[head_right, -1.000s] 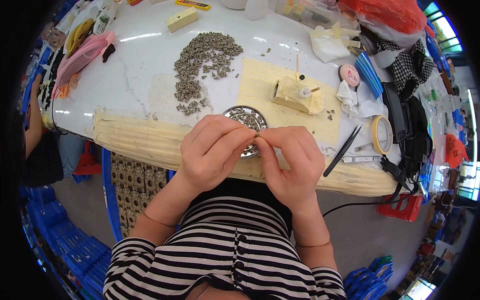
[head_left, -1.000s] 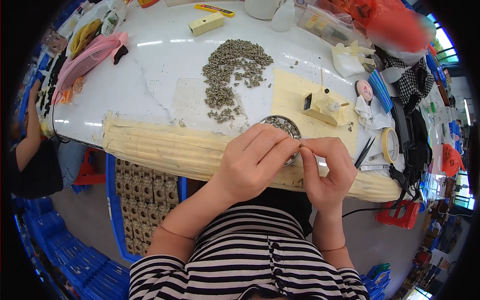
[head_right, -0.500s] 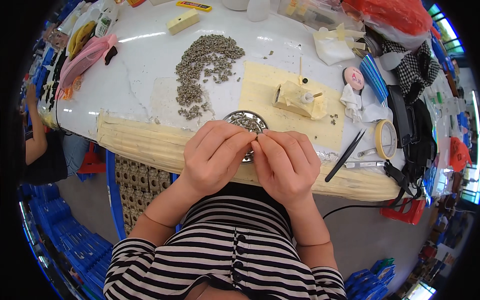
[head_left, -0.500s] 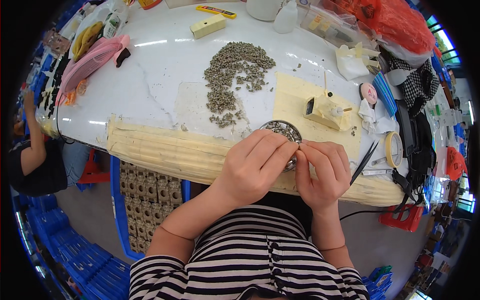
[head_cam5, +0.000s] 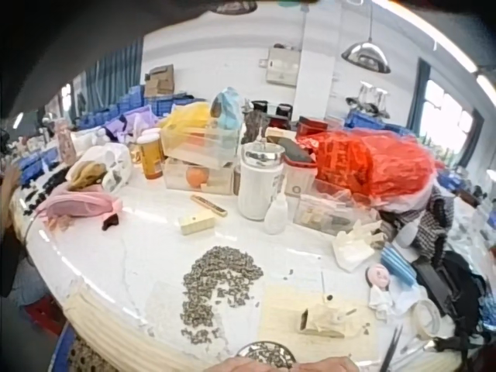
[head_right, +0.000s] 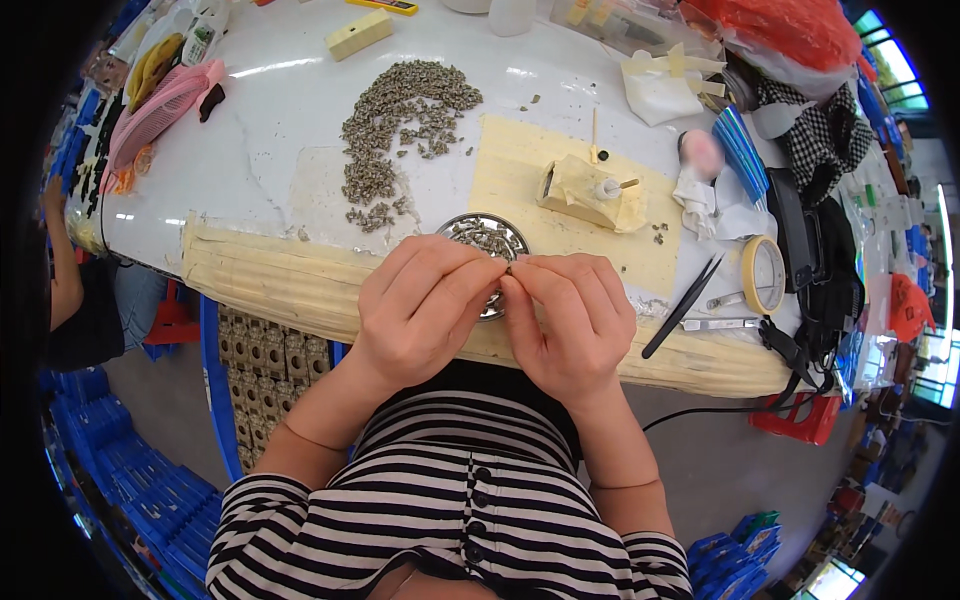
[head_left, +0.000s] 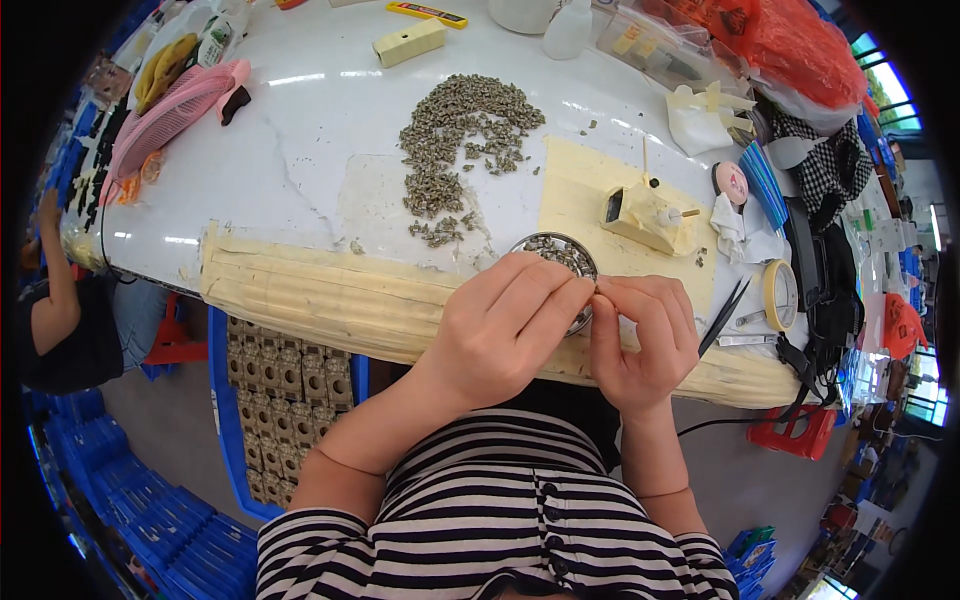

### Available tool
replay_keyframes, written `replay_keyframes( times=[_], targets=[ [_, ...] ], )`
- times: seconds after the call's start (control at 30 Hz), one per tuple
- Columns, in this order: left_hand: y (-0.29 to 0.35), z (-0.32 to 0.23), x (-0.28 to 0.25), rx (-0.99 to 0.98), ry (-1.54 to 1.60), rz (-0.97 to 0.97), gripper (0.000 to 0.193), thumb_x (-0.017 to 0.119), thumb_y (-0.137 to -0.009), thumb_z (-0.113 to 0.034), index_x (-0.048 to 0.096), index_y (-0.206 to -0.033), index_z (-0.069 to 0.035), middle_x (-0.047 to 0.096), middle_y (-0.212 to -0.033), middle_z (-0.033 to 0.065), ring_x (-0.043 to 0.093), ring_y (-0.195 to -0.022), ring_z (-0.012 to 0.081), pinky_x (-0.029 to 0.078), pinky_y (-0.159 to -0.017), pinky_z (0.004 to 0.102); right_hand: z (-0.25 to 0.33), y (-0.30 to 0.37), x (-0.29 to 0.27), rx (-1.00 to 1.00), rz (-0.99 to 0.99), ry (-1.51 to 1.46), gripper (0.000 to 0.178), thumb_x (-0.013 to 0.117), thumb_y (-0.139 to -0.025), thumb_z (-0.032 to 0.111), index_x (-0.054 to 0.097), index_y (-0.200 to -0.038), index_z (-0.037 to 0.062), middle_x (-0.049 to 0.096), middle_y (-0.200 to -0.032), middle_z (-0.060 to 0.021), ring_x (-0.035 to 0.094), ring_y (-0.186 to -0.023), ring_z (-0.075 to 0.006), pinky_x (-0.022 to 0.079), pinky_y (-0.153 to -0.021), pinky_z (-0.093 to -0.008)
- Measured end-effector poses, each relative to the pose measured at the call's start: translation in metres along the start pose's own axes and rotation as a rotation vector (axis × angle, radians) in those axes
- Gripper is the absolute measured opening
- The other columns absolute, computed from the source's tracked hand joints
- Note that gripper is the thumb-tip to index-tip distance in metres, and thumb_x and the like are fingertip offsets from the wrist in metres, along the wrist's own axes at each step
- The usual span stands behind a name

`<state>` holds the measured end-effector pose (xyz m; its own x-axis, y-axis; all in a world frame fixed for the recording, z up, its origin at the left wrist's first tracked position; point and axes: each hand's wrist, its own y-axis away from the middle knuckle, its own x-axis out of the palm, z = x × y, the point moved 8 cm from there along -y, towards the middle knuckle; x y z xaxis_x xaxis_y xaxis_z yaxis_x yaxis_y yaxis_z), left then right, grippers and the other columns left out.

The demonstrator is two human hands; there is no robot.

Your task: The person picks up small metal components from a dish by hand and places them onto a larger plastic unit on the workbench.

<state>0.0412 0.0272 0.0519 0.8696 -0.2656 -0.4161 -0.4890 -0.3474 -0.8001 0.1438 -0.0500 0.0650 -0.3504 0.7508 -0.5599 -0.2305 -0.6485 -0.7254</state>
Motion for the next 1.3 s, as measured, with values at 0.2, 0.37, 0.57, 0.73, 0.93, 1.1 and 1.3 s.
replay_keyframes(
  times=[0.2, 0.37, 0.57, 0.73, 0.93, 1.1, 1.3],
  targets=[
    [-0.004, -0.002, -0.001, 0.017, 0.048, 0.032, 0.026, 0.078, -0.065, 0.003, 0.070, -0.090, 0.002, 0.064, -0.085, 0.0084, 0.063, -0.074, 0.0255, 0.052, -0.061, 0.0329, -0.021, 0.004, 0.002, 0.217, 0.062, -0.245, 0.006, 0.071, -0.081, -0.001, 0.066, -0.083, 0.0005, 0.067, -0.079, -0.0089, 0.060, -0.069, -0.0233, 0.047, -0.063, -0.0302],
    [-0.006, -0.001, -0.003, 0.013, 0.048, 0.032, 0.026, 0.078, -0.065, 0.001, 0.071, -0.091, 0.000, 0.065, -0.085, 0.0080, 0.063, -0.074, 0.0248, 0.052, -0.061, 0.0324, -0.026, 0.007, 0.005, 0.295, 0.103, -0.374, 0.004, 0.070, -0.084, 0.001, 0.065, -0.084, 0.0003, 0.067, -0.079, -0.0082, 0.059, -0.070, -0.0221, 0.046, -0.064, -0.0294],
    [-0.004, 0.005, -0.009, -0.063, 0.262, 0.044, 0.024, 0.080, -0.069, -0.002, 0.072, -0.092, -0.004, 0.067, -0.087, 0.0070, 0.064, -0.076, 0.0225, 0.051, -0.065, 0.0311, -0.029, 0.015, 0.012, 0.433, 0.186, -0.644, 0.007, 0.066, -0.090, 0.005, 0.064, -0.088, -0.0006, 0.065, -0.083, -0.0067, 0.057, -0.073, -0.0165, 0.046, -0.068, -0.0268],
    [-0.005, 0.009, -0.013, -0.107, 0.436, 0.035, 0.018, 0.079, -0.075, -0.004, 0.072, -0.092, -0.005, 0.068, -0.088, 0.0066, 0.064, -0.077, 0.0214, 0.051, -0.067, 0.0311, -0.023, 0.021, 0.019, 0.542, 0.211, -0.978, 0.011, 0.063, -0.095, 0.008, 0.060, -0.096, -0.0024, 0.062, -0.089, -0.0059, 0.055, -0.075, -0.0109, 0.046, -0.069, -0.0246],
    [-0.003, 0.013, -0.020, -0.121, 0.475, -0.024, 0.016, 0.078, -0.078, -0.003, 0.073, -0.093, -0.005, 0.068, -0.089, 0.0067, 0.065, -0.078, 0.0205, 0.052, -0.068, 0.0301, -0.014, 0.025, 0.032, 0.711, 0.190, -1.160, 0.013, 0.059, -0.099, 0.012, 0.058, -0.099, -0.0017, 0.062, -0.090, -0.0050, 0.056, -0.076, -0.0082, 0.047, -0.070, -0.0206],
    [0.000, 0.015, -0.023, -0.139, 0.489, -0.059, 0.016, 0.077, -0.079, -0.001, 0.073, -0.094, -0.005, 0.067, -0.090, 0.0075, 0.065, -0.079, 0.0202, 0.052, -0.067, 0.0290, -0.012, 0.025, 0.034, 0.763, 0.167, -1.155, 0.014, 0.058, -0.100, 0.012, 0.058, -0.099, -0.0020, 0.063, -0.090, -0.0055, 0.059, -0.077, -0.0097, 0.049, -0.071, -0.0224],
    [0.002, 0.010, -0.024, -0.113, 0.320, -0.100, 0.021, 0.078, -0.076, 0.002, 0.070, -0.095, -0.002, 0.067, -0.090, 0.0093, 0.065, -0.077, 0.0221, 0.053, -0.063, 0.0296, -0.012, 0.019, 0.030, 0.734, 0.141, -0.964, 0.012, 0.057, -0.099, 0.008, 0.060, -0.101, -0.0035, 0.065, -0.091, -0.0065, 0.061, -0.079, -0.0106, 0.051, -0.073, -0.0235]
  ],
)
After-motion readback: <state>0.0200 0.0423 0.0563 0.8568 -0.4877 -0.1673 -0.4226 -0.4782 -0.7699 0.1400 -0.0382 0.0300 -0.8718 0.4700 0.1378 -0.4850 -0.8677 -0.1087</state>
